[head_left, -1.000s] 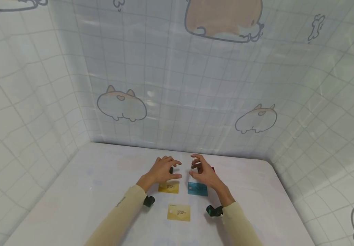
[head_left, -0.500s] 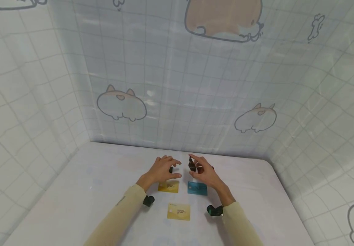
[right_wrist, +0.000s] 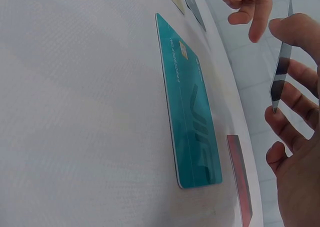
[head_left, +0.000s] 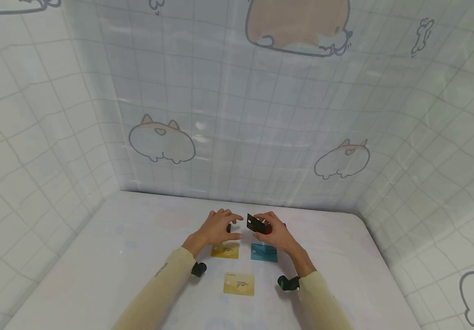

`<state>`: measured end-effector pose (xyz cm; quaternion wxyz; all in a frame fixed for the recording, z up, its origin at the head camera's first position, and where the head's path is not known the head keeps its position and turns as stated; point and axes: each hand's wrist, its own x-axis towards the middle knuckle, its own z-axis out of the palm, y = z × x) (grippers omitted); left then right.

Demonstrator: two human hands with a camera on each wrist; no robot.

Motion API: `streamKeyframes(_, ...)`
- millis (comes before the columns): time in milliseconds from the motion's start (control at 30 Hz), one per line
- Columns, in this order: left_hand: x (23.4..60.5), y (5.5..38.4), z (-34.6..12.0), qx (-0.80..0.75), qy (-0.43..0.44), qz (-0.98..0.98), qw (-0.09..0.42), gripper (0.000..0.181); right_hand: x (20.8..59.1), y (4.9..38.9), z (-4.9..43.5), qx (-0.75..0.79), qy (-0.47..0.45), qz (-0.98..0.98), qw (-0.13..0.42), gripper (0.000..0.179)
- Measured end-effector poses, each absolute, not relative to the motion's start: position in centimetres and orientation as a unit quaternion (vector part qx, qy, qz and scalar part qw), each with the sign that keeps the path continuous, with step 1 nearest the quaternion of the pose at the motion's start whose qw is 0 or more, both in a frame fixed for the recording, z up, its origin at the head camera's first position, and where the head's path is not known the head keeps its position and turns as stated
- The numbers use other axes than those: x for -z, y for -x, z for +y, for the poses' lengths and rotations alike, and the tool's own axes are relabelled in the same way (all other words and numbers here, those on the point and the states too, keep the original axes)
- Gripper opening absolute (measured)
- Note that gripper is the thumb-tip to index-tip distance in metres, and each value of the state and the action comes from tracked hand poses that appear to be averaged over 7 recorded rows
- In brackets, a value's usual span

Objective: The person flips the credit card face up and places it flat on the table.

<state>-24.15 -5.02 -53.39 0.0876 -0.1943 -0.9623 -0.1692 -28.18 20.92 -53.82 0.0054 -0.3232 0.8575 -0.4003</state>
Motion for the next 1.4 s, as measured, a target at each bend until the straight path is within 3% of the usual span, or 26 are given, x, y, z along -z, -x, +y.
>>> streamKeyframes(633,53.8,22.8,-4.9,0.177,0.201,-0.961,0.064,0.069,54.2,27.2,20.8,0.354,0.343,0.87,0.01,0.053)
streamKeyframes(1400,53.9,22.1,-4.5,0.174,0.199,-0.961,0.08,0.059,54.5,26.8,21.2,0.321,0.352,0.879,0.011,0.056)
